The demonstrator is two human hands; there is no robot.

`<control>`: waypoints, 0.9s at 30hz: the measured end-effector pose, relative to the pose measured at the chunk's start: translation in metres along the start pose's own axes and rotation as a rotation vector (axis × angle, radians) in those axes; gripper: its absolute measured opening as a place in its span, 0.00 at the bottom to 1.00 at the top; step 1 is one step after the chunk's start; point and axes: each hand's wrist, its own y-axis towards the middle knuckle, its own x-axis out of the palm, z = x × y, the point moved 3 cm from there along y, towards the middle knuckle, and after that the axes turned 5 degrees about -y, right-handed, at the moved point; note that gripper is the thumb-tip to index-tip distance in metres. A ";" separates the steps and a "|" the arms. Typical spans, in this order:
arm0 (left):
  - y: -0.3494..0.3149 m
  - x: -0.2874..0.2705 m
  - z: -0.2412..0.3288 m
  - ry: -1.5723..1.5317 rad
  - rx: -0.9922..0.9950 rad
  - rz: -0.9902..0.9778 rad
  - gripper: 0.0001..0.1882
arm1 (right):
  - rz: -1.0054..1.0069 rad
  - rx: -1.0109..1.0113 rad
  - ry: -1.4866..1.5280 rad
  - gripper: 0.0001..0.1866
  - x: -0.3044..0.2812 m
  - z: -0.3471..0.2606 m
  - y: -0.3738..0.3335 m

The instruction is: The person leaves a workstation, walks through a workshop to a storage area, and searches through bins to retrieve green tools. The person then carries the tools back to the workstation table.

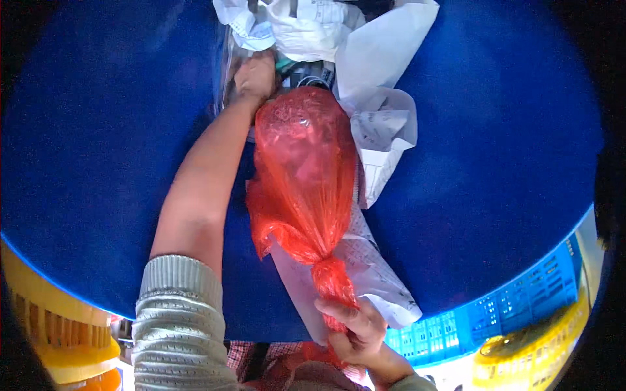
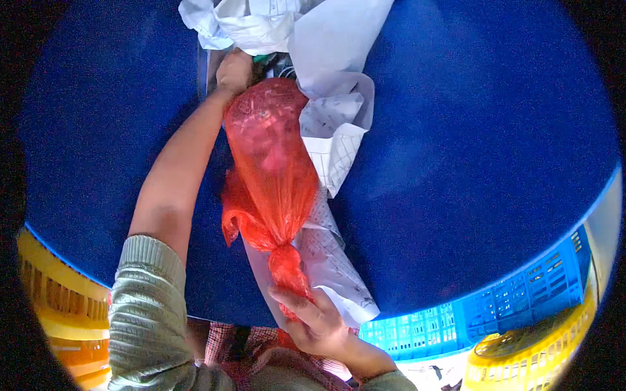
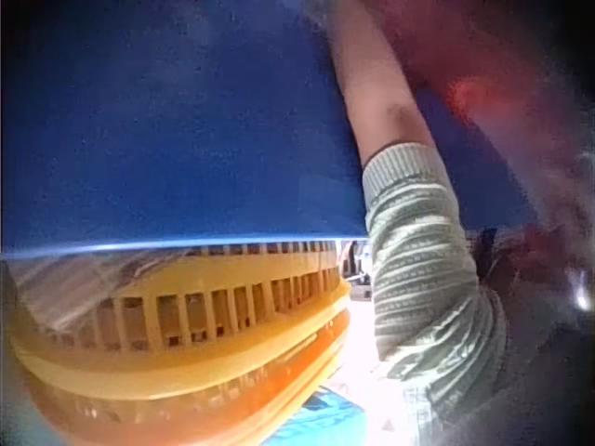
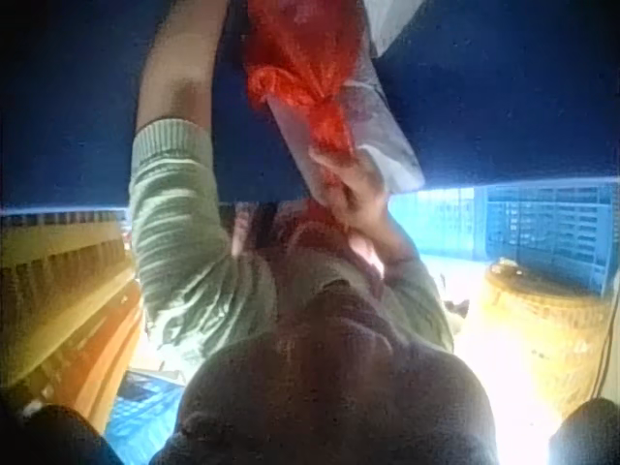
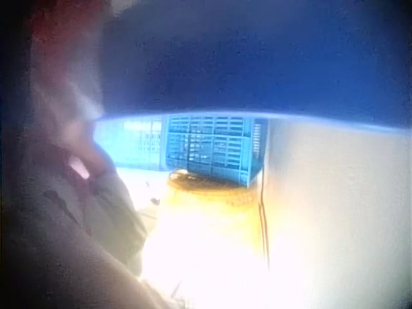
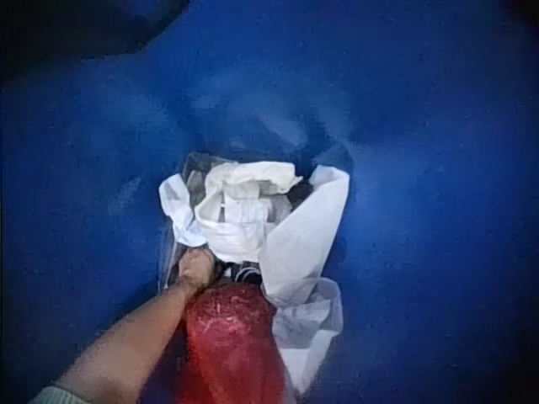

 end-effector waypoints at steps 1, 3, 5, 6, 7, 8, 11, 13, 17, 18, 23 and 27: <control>-0.008 -0.033 0.018 -0.113 -0.125 -0.070 0.15 | 0.001 0.004 0.006 0.28 -0.001 0.000 -0.002; -0.024 -0.055 0.025 -0.141 -0.119 0.049 0.16 | -0.019 0.016 -0.021 0.28 -0.005 -0.008 -0.018; -0.034 -0.072 0.030 -0.278 -0.145 0.246 0.18 | -0.041 0.031 -0.057 0.27 0.000 -0.004 -0.016; -0.044 -0.080 0.031 -0.392 -0.217 0.313 0.18 | -0.005 0.026 -0.074 0.26 0.004 -0.001 -0.013; -0.054 -0.091 0.031 -0.509 -0.282 0.389 0.18 | 0.038 0.014 -0.095 0.26 0.005 -0.002 -0.013; -0.068 -0.100 0.029 -0.567 -0.318 0.426 0.18 | 0.036 0.029 -0.109 0.25 0.006 -0.001 -0.014; -0.119 -0.126 0.024 -0.702 -0.367 0.495 0.21 | 0.088 -0.028 -0.097 0.25 0.009 0.005 -0.015; -0.159 -0.146 0.033 -0.925 -0.292 0.609 0.16 | 0.105 -0.054 -0.068 0.25 0.006 0.004 -0.013; -0.227 -0.205 0.070 -1.638 -0.478 0.488 0.07 | 0.081 0.011 -0.072 0.19 0.010 0.003 -0.006; -0.238 -0.219 0.075 -1.712 -0.441 0.426 0.10 | 0.108 0.021 -0.012 0.19 0.006 -0.003 -0.001; -0.276 -0.301 0.100 -2.078 -0.274 0.090 0.16 | 0.081 0.127 0.061 0.20 0.006 -0.029 0.021; -0.295 -0.328 0.130 -2.188 -0.164 -0.113 0.24 | 0.183 -0.195 -0.043 0.23 0.002 -0.028 0.037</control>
